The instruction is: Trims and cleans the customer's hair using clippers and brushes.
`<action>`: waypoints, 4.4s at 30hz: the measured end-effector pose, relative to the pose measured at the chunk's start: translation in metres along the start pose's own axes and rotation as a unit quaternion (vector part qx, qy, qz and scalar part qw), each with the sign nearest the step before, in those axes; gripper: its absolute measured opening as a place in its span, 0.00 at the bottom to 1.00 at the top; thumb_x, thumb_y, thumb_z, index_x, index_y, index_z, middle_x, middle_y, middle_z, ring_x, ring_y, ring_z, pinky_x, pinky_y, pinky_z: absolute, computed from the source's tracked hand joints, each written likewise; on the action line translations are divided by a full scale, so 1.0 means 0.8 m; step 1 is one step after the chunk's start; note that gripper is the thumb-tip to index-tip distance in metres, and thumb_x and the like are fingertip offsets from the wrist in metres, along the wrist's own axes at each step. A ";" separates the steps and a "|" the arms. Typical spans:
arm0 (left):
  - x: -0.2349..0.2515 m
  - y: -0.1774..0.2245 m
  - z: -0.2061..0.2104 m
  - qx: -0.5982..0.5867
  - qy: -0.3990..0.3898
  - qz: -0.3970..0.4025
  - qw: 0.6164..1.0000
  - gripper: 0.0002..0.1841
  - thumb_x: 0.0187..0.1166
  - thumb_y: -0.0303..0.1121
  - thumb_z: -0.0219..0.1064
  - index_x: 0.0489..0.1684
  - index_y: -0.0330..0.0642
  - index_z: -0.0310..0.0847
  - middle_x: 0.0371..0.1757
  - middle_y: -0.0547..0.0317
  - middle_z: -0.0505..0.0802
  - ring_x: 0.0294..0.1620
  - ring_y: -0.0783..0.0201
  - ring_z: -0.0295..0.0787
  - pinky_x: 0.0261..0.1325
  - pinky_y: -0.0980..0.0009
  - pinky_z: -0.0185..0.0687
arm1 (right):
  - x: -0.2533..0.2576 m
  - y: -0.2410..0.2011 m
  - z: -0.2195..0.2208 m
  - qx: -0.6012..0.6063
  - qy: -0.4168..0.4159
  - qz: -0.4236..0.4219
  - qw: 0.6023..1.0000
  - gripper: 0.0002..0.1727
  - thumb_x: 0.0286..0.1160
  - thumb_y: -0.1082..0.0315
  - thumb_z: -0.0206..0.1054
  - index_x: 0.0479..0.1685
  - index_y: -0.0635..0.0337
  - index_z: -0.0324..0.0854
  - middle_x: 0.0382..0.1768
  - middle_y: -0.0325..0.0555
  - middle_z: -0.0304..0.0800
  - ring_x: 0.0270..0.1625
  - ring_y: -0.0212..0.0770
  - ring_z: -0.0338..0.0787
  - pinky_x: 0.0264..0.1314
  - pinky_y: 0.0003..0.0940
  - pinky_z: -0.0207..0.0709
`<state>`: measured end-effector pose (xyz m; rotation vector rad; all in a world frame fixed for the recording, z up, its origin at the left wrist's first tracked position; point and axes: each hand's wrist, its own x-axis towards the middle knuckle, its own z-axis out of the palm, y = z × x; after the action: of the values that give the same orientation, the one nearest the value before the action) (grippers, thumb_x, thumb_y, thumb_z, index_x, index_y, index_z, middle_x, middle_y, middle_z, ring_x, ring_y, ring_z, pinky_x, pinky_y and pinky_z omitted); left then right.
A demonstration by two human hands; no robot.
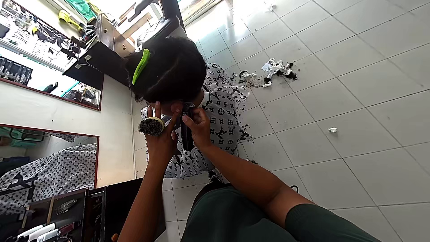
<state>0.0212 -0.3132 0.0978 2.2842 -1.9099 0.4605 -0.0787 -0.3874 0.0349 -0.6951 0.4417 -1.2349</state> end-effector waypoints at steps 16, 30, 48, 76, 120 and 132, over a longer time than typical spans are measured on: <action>0.001 0.001 0.001 -0.006 -0.003 -0.006 1.000 0.37 0.69 0.31 0.73 0.84 0.72 0.74 0.97 0.44 0.49 0.97 0.38 0.37 0.83 0.29 0.46 | -0.001 -0.003 0.001 0.002 -0.017 0.003 1.000 0.12 0.70 0.72 0.73 0.44 0.53 0.73 0.31 0.33 0.88 0.33 0.22 0.88 0.38 0.20 0.83; -0.001 0.001 0.002 -0.001 -0.003 -0.003 1.000 0.37 0.69 0.32 0.74 0.83 0.70 0.75 0.97 0.45 0.48 0.97 0.38 0.37 0.84 0.31 0.47 | 0.002 -0.007 0.001 -0.021 -0.017 0.014 1.000 0.13 0.71 0.69 0.74 0.47 0.54 0.75 0.32 0.35 0.89 0.32 0.24 0.88 0.36 0.20 0.83; -0.002 0.000 0.003 -0.006 0.008 0.004 1.000 0.32 0.71 0.32 0.72 0.79 0.66 0.80 0.96 0.44 0.51 0.96 0.38 0.39 0.84 0.32 0.47 | 0.000 -0.011 0.004 -0.011 -0.037 0.007 0.999 0.11 0.72 0.72 0.72 0.47 0.56 0.76 0.32 0.36 0.90 0.32 0.24 0.89 0.36 0.21 0.84; -0.001 0.002 0.001 -0.011 -0.018 -0.009 1.000 0.38 0.66 0.30 0.76 0.82 0.69 0.76 0.97 0.46 0.48 0.97 0.39 0.35 0.85 0.32 0.45 | -0.001 -0.009 0.001 -0.004 -0.042 0.007 0.999 0.10 0.73 0.71 0.71 0.47 0.54 0.75 0.32 0.36 0.89 0.32 0.25 0.89 0.37 0.22 0.85; 0.006 0.018 -0.009 -0.382 0.058 0.099 0.917 0.13 0.80 0.31 0.68 0.60 0.43 0.88 0.71 0.53 0.86 0.64 0.71 0.85 0.61 0.75 0.84 | -0.015 -0.062 -0.081 -0.091 -0.053 0.058 0.993 0.12 0.66 0.69 0.75 0.47 0.56 0.81 0.32 0.36 0.91 0.32 0.30 0.91 0.38 0.29 0.89; 0.062 0.081 0.013 -0.747 -0.107 -0.042 0.655 0.11 0.87 0.25 0.58 0.60 0.42 0.81 0.44 0.59 0.96 0.32 0.74 0.92 0.25 0.82 0.84 | -0.047 -0.095 -0.154 -0.139 0.099 0.003 0.985 0.07 0.73 0.67 0.67 0.46 0.55 0.79 0.35 0.42 0.95 0.29 0.36 0.94 0.34 0.32 0.91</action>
<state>-0.0333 -0.3754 0.0972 1.1634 -1.1928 -1.0811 -0.2232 -0.3942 -0.0033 -0.8086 0.7918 -1.2542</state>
